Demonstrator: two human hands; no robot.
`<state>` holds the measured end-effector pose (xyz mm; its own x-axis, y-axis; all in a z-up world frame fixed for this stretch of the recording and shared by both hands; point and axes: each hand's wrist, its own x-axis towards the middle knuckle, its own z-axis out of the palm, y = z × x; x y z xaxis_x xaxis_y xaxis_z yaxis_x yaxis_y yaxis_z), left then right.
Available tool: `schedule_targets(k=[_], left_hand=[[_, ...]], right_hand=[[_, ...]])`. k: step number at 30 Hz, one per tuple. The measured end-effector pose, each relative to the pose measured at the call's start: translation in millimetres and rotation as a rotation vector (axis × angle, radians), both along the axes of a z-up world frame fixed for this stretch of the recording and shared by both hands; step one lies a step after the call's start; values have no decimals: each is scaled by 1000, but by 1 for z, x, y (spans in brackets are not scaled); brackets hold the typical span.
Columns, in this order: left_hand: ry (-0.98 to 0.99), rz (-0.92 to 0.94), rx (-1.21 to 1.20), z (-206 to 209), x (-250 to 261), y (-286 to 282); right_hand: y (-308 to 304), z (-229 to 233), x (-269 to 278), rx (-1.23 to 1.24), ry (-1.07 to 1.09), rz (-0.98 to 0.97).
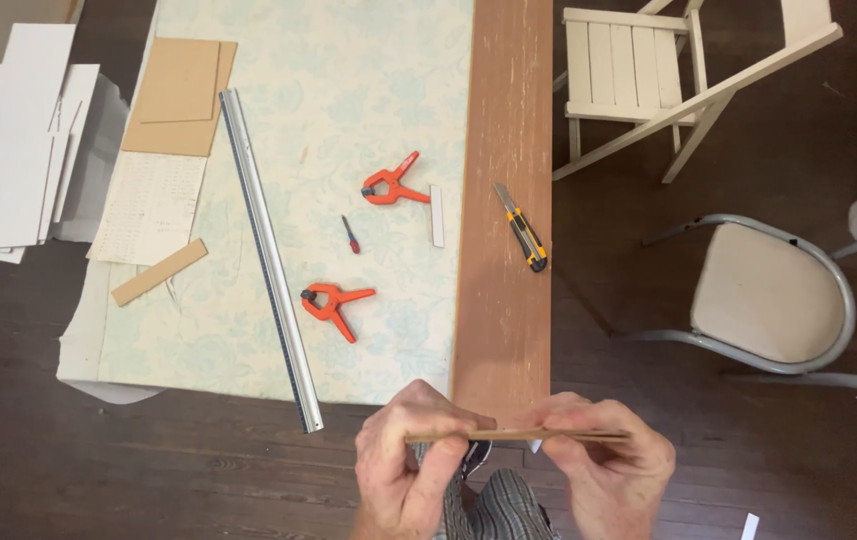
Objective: Measuring, marking, and cutting thin wooden boards using a ruler, pencil, and utility knife, then recording measurements.
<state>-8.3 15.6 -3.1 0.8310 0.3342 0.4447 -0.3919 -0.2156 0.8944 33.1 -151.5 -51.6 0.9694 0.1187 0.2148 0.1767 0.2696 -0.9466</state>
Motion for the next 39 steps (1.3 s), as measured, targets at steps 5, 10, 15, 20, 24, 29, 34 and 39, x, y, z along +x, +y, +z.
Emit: schedule_targets(k=[5, 10, 15, 20, 24, 29, 34, 39], left_hand=[[57, -49, -246, -45, -7, 12], [-34, -159, -485, -60, 5, 17], [40, -48, -490, -55, 1, 16], [448, 173, -408, -38, -13, 13], [519, 299, -276, -28, -17, 5], [455, 290, -242, -29, -24, 12], [490, 387, -353, -44, -41, 31], [542, 186, -339, -63, -71, 75]], right_hand=[[4, 24, -3, -218, -16, 7], [38, 61, -19, -381, -54, -197], [26, 50, -9, -486, -18, -122], [26, 50, 7, -505, 265, -28], [43, 50, 4, -544, 441, -275], [31, 18, -4, -355, 136, -139], [43, -14, -12, -316, 240, 37], [77, -61, -28, -183, 349, 4]])
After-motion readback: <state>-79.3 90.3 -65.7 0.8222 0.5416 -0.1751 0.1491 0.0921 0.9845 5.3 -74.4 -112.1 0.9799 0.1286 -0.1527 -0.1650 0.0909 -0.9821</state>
